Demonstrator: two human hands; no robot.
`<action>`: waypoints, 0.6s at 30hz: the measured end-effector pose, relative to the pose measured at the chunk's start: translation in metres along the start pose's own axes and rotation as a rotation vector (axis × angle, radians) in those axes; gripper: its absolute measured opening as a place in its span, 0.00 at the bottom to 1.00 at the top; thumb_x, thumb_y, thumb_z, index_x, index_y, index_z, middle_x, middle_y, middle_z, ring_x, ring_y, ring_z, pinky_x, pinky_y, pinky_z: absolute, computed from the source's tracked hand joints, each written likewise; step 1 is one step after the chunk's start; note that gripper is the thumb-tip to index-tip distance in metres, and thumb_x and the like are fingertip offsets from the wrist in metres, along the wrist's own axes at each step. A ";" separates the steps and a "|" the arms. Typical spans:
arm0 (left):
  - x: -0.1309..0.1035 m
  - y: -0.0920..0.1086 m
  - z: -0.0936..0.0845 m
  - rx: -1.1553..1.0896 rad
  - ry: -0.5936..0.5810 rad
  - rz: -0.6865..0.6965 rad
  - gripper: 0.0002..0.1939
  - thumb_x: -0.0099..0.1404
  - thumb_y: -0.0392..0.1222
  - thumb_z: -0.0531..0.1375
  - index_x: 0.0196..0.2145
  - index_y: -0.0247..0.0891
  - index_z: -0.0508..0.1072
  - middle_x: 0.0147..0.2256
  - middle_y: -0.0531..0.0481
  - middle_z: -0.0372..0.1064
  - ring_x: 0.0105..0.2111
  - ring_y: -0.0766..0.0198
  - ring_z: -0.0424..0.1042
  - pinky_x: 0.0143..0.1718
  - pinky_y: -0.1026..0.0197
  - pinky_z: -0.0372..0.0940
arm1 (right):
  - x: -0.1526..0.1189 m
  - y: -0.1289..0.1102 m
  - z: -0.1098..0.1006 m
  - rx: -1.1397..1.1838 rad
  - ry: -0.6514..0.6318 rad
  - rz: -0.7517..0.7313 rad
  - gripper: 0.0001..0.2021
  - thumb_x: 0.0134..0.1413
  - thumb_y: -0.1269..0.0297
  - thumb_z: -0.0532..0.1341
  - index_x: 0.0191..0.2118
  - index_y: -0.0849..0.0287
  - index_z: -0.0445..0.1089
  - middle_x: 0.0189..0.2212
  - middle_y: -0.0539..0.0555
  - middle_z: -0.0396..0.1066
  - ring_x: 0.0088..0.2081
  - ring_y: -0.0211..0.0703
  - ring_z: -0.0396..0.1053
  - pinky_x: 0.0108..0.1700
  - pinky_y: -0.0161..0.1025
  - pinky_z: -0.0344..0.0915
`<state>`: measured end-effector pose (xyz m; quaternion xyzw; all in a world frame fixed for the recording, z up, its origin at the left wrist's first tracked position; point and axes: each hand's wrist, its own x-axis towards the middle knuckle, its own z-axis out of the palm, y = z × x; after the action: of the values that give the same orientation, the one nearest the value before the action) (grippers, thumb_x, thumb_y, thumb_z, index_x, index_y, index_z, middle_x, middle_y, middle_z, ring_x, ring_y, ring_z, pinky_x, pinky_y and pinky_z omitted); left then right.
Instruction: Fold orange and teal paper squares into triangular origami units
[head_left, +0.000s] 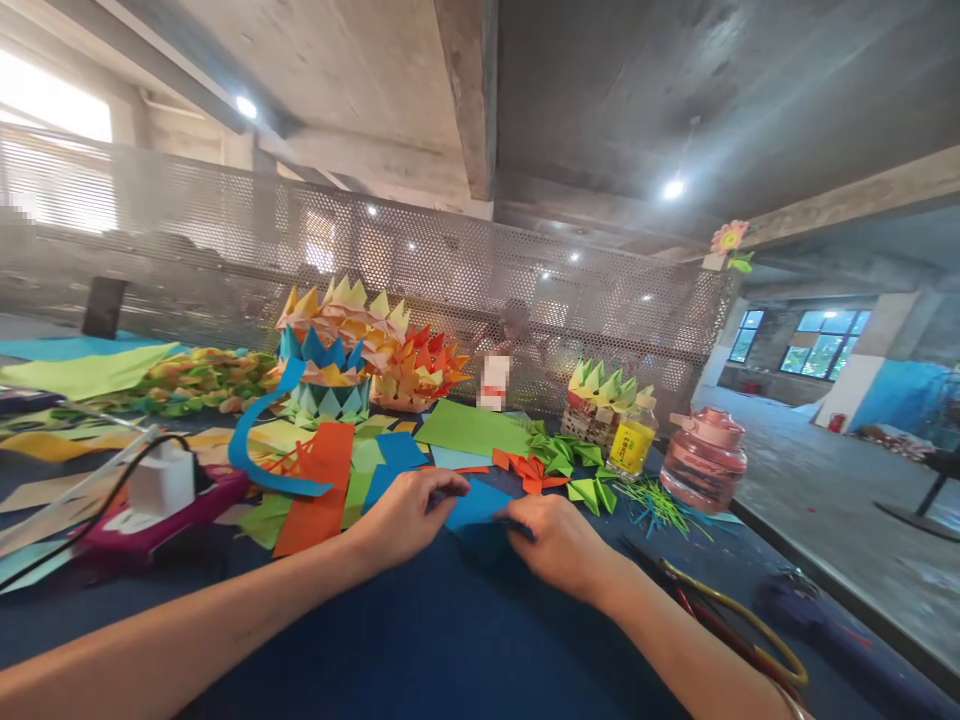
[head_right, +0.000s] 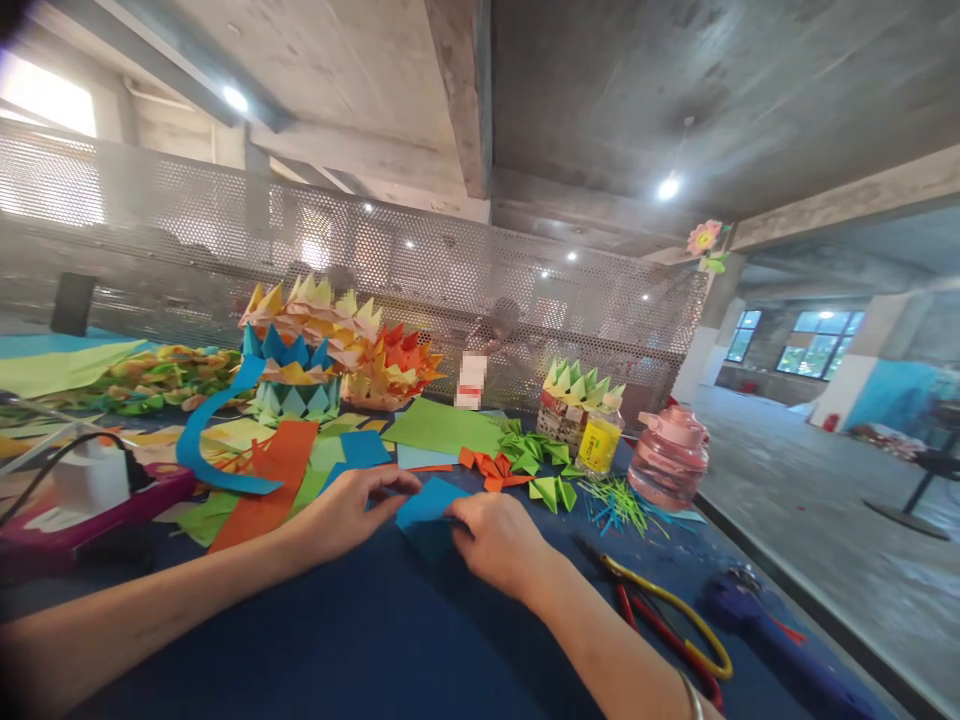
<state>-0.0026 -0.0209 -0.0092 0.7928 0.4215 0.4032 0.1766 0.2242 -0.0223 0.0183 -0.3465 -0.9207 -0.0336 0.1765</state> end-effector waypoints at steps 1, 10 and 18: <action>0.000 0.000 -0.002 -0.019 0.020 0.005 0.08 0.69 0.38 0.59 0.44 0.34 0.72 0.41 0.47 0.72 0.40 0.60 0.73 0.43 0.53 0.70 | 0.001 -0.001 0.000 0.011 0.034 0.021 0.11 0.55 0.75 0.57 0.40 0.59 0.76 0.35 0.57 0.78 0.37 0.47 0.75 0.42 0.39 0.65; -0.009 0.026 -0.003 -0.133 -0.020 0.120 0.11 0.60 0.42 0.65 0.39 0.36 0.75 0.36 0.50 0.71 0.37 0.61 0.69 0.44 0.54 0.64 | 0.000 -0.028 0.003 0.351 0.190 0.089 0.15 0.46 0.78 0.60 0.41 0.57 0.72 0.39 0.54 0.76 0.40 0.46 0.73 0.46 0.41 0.66; -0.002 0.014 -0.006 -0.431 -0.154 -0.016 0.17 0.70 0.52 0.56 0.42 0.33 0.72 0.32 0.52 0.69 0.28 0.66 0.70 0.31 0.61 0.66 | 0.005 -0.024 0.012 0.695 0.275 0.260 0.15 0.53 0.64 0.63 0.46 0.59 0.64 0.31 0.51 0.72 0.31 0.41 0.71 0.32 0.35 0.67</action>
<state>-0.0002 -0.0310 0.0018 0.7619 0.3171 0.4208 0.3767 0.2016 -0.0357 0.0104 -0.3721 -0.7934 0.2564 0.4078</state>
